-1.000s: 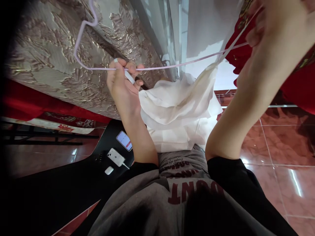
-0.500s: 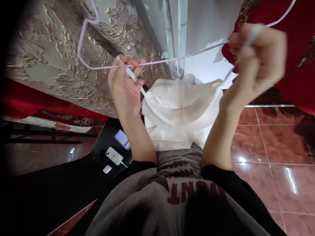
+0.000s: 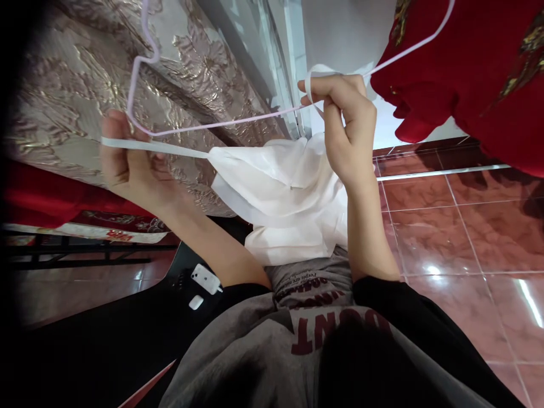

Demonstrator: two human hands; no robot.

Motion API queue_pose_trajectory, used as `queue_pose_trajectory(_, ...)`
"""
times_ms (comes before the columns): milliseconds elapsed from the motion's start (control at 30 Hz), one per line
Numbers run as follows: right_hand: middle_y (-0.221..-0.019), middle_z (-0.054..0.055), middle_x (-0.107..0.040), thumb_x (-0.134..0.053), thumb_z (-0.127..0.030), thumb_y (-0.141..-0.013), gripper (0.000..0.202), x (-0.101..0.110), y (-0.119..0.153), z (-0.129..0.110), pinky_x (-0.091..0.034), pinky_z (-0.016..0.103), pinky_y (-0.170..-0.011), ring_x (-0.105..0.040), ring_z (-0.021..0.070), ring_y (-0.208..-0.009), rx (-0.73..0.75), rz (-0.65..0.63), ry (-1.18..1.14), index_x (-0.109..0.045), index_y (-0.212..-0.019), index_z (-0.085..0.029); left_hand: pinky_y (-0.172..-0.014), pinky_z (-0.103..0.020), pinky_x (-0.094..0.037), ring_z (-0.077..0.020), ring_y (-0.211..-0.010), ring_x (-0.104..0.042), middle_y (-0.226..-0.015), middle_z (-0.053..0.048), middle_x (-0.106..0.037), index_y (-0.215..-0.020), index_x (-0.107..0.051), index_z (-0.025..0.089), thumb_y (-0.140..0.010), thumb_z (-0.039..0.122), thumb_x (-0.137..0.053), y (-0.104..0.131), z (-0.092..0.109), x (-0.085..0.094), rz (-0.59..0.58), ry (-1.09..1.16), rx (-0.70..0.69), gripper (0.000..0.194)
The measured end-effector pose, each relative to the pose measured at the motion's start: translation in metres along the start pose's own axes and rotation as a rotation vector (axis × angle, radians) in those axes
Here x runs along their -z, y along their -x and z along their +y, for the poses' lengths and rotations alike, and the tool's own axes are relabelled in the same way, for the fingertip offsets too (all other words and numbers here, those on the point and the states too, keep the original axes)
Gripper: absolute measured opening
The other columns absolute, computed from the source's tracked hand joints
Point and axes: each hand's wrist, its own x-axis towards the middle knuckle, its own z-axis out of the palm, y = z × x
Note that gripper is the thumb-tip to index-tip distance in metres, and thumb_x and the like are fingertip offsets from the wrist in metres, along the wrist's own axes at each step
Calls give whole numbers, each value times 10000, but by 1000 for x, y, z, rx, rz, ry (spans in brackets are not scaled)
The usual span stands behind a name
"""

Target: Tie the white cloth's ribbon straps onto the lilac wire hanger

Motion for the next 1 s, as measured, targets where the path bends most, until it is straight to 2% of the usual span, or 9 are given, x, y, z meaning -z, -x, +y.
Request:
queue_pose_trajectory(67,-992,4,-795,-476,-406,-1070,316,-1,1,0,-529,486,-1055,-665,239,-1032,-15,-5,39,-780,-1141,-358,-993,-297,-612,-154,-1067,-771,-1030,30,-838,-988,-833,175,-903,-109,-594,-10,7,-9,-120,17,-43,381)
queue_pose_trajectory(133,-993,16,-793,-467,-439,-1068,341,-1,2,1,-526,499,-1069,-662,245,-1028,-31,-5,67,-772,-1195,-358,-1098,-353,-584,-187,-1099,-767,-988,1,-826,-1035,-832,118,-921,-118,-639,-20,18,-22,-262,-67,-48,326)
queue_pose_trajectory(267,-977,43,-776,-529,-479,-1045,336,-1,5,5,-518,526,-1064,-641,262,-1062,-17,8,26,-751,-1274,-375,-932,-259,-611,-154,-937,-738,-851,15,-691,-979,-792,130,-915,-73,-737,-42,37,-50,-556,-377,-54,220)
queue_pose_trajectory(367,-1007,40,-784,-608,-439,-1018,297,0,6,6,-529,534,-1045,-671,253,-1003,18,45,-79,-752,-1273,-393,-785,-218,-619,-109,-756,-666,-737,44,-570,-759,-618,190,-878,-125,-643,-59,34,-58,-627,-521,-197,338)
queue_pose_trajectory(467,-1145,52,-791,-658,-464,-979,366,2,1,9,-586,499,-994,-729,261,-1046,0,133,-93,-736,-1320,-356,-740,-259,-612,-111,-685,-633,-714,38,-590,-771,-624,182,-951,-57,-606,-61,23,-51,-581,-536,-142,300)
queue_pose_trajectory(633,-1424,54,-693,-734,-760,-805,747,21,-13,21,-619,392,-885,-713,278,-1148,124,205,-49,-675,-1439,-370,-722,-307,-562,-111,-684,-618,-744,13,-657,-919,-689,175,-1121,99,-500,-18,-5,-30,-414,-71,266,287)
queue_pose_trajectory(767,-1432,-42,-686,-858,-506,-815,588,58,-18,31,-540,392,-1136,-647,254,-1372,189,266,-5,-704,-1380,-454,-923,-314,-570,-95,-785,-624,-791,31,-621,-1108,-657,223,-1154,160,-482,12,-21,-28,-229,131,380,191)
queue_pose_trajectory(867,-1492,-125,-644,-803,-320,-885,561,84,-22,40,-417,402,-1267,-544,201,-1515,200,315,75,-664,-1392,-517,-906,-267,-540,-75,-818,-617,-858,38,-623,-1107,-610,243,-1181,170,-426,9,-18,-33,-16,243,390,212)
queue_pose_trajectory(1000,-1473,16,-670,-810,-379,-877,576,99,-34,51,-489,425,-1211,-605,237,-1457,188,221,28,-678,-1435,-327,-735,-260,-484,-65,-652,-558,-818,38,-608,-1015,-557,226,-1186,95,-307,-12,-3,-40,128,277,388,330)
